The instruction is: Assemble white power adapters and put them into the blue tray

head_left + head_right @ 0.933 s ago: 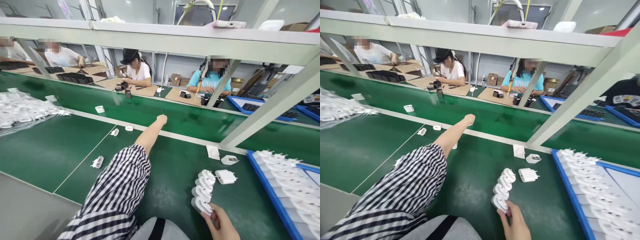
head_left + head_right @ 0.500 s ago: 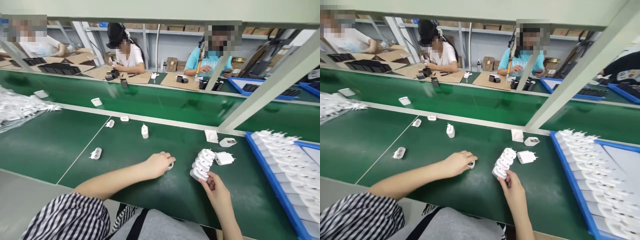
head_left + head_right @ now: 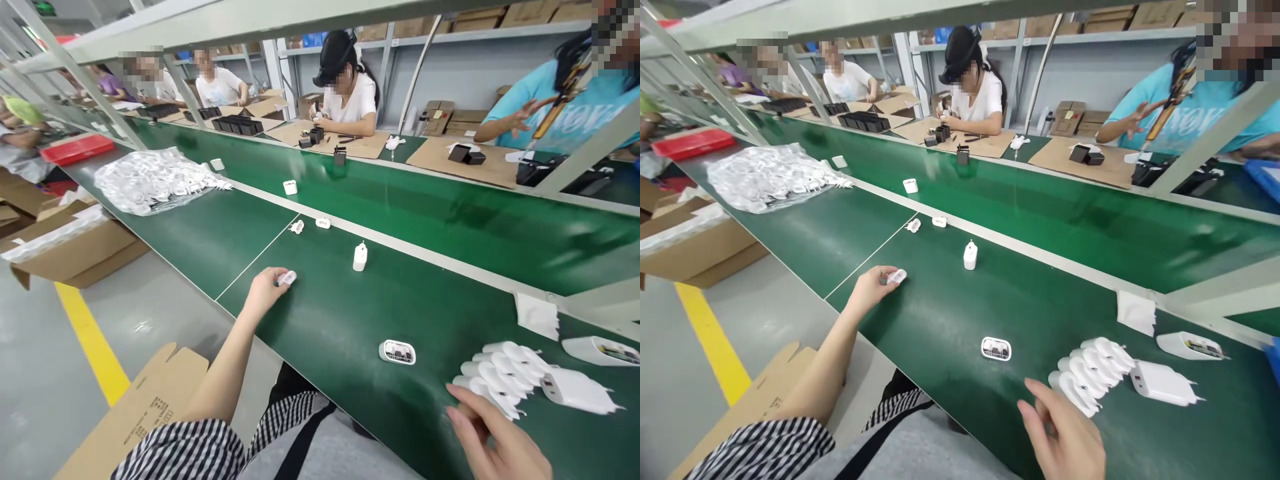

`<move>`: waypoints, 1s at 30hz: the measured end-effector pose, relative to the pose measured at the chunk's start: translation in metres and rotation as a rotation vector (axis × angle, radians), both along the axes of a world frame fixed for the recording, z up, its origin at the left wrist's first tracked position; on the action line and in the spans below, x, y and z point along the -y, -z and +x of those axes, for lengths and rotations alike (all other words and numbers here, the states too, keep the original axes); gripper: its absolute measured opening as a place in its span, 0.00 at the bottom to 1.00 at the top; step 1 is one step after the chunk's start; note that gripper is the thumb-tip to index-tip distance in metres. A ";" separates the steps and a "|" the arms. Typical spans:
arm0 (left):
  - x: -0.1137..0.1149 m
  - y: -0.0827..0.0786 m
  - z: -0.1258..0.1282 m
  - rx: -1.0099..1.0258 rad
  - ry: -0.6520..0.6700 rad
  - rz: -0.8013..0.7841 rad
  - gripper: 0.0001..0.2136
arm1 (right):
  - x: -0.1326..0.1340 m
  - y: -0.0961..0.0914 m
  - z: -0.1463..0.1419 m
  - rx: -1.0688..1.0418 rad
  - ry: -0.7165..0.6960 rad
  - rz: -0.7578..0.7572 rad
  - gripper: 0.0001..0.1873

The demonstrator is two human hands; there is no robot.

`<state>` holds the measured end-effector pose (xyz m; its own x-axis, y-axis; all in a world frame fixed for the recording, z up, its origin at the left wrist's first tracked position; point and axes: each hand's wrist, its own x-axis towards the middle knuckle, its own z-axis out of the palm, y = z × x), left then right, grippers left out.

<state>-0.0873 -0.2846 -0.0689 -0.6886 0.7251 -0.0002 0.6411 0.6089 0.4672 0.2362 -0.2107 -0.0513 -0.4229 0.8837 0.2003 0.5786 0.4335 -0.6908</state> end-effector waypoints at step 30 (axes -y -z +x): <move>-0.039 0.017 0.155 0.175 0.640 -0.021 0.15 | -0.034 0.013 -0.036 0.279 -0.377 0.120 0.09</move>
